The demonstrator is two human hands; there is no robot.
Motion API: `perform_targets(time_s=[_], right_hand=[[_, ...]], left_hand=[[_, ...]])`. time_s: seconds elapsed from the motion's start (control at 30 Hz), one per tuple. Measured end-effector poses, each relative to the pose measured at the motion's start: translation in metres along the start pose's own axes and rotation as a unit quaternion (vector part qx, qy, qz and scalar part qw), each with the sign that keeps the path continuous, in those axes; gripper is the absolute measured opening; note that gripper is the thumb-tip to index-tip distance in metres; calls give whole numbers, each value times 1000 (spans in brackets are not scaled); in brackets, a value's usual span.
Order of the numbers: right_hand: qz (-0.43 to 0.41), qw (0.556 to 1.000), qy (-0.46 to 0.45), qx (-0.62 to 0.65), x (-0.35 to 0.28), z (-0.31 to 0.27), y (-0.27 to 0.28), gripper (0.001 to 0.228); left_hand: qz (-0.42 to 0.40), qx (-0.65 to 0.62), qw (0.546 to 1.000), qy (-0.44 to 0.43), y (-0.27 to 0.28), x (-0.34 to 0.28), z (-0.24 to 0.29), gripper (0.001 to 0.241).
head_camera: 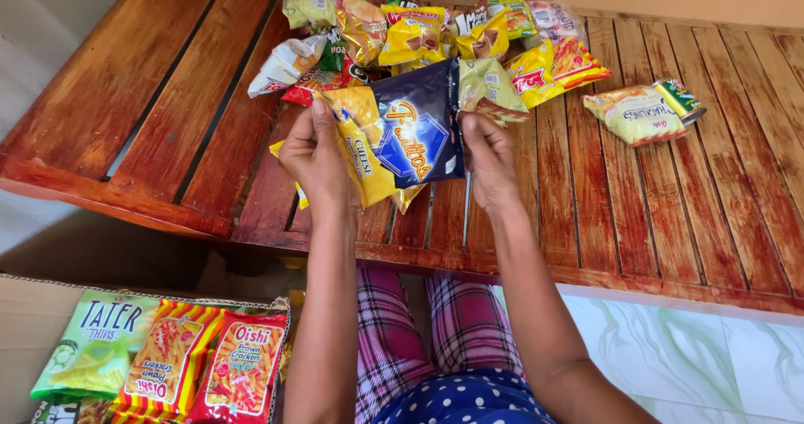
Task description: The recorder cleans snack packages with a cloth before packing them into a cardboard box.
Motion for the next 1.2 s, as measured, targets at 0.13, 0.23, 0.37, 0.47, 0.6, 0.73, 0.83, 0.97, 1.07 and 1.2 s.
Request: perform_targets(time_s=[0.13, 0.23, 0.37, 0.47, 0.6, 0.73, 0.83, 0.97, 1.07, 1.2], right_hand=[[37, 998, 50, -9, 1, -5, 2, 22], [107, 989, 101, -27, -1, -11, 9, 23], [146, 985, 87, -15, -6, -19, 2, 21], [155, 986, 62, 2, -7, -19, 4, 21], [153, 988, -12, -5, -12, -9, 11, 32], [85, 993, 49, -66, -8, 3, 8, 32], [102, 991, 73, -34, -15, -22, -10, 31], [82, 989, 23, 121, -5, 1, 21, 24], [-17, 993, 29, 117, 1, 11, 15, 39], [-20, 990, -132, 40, -16, 7, -46, 56]], left_hand=[[-28, -63, 997, 26, -6, -5, -1, 29], [-82, -56, 994, 43, -18, -16, 13, 34], [-181, 224, 949, -129, -36, -35, 61, 35], [-198, 343, 897, -197, -41, -49, 70, 30], [-165, 348, 918, -97, -22, -51, 33, 29], [-153, 291, 934, -141, -25, -51, 44, 27], [-140, 328, 928, -109, -21, -44, 43, 26], [-122, 328, 926, -144, -9, -32, 55, 25], [-121, 305, 932, -157, -10, -24, 65, 22], [-158, 227, 953, -126, -24, -36, 71, 22]])
Point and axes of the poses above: each hand's wrist, its own x-axis towards the middle knuckle, its own y-axis out of the back of the hand, z = x × y, the point moved 9 cm from there along x, towards the middle knuckle, and after that the axes turned 11 degrees about -y, right-handed, at the moved point
